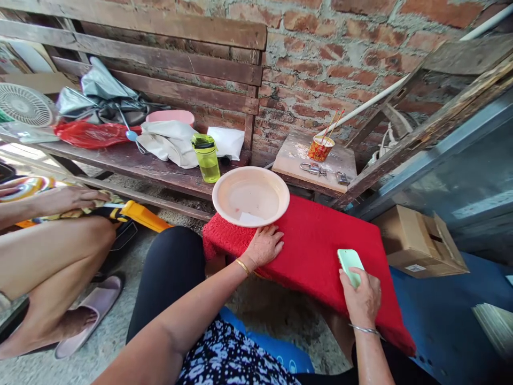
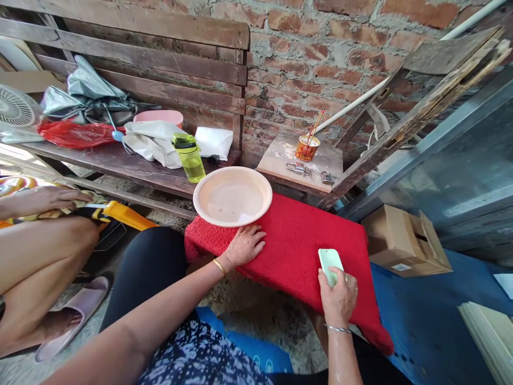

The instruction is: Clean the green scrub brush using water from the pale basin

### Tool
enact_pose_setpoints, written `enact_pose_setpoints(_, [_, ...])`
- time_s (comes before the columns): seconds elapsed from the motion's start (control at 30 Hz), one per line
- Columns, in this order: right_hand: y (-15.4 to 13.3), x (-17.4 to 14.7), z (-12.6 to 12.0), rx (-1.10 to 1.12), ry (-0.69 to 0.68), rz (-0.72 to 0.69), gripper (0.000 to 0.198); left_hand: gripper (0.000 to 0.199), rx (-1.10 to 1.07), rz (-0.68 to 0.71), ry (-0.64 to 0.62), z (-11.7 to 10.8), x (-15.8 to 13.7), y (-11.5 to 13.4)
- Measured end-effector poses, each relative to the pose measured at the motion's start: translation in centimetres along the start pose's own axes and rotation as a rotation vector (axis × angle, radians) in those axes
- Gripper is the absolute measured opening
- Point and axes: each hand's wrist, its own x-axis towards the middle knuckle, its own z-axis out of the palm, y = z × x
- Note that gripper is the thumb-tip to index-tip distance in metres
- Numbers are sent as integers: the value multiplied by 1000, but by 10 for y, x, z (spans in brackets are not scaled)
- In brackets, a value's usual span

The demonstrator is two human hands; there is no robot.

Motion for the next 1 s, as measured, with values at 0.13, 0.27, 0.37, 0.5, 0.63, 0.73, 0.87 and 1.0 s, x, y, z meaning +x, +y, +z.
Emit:
enact_pose_setpoints(0.13, [2, 5, -2, 77, -56, 63, 70, 26, -22, 5, 11, 1, 0, -1])
enact_pose_setpoints(0.27, [20, 10, -9, 133, -95, 182, 68, 26, -22, 9, 17, 3, 0, -2])
enact_pose_setpoints(0.37, [50, 14, -19, 68, -43, 269, 67, 26, -16, 13, 27, 4, 0, -3])
enact_pose_setpoints(0.5, [83, 21, -36, -4, 1, 508, 64, 26, -5, 11, 25, 4, 0, -2])
enact_pose_setpoints(0.63, [57, 22, -37, 120, -22, 517, 61, 26, 0, 7, 32, 5, 0, -3])
enact_pose_setpoints(0.73, [6, 17, -20, 278, -83, 355, 56, 25, 0, 14, 56, 8, 0, -5])
enact_pose_setpoints(0.87, [-55, 6, 8, 388, -194, 73, 35, 25, -6, 13, 78, 12, 0, -8])
enact_pose_setpoints(1.0, [-63, 6, 20, 295, -210, -77, 26, 26, 7, 20, 74, 15, 1, -11])
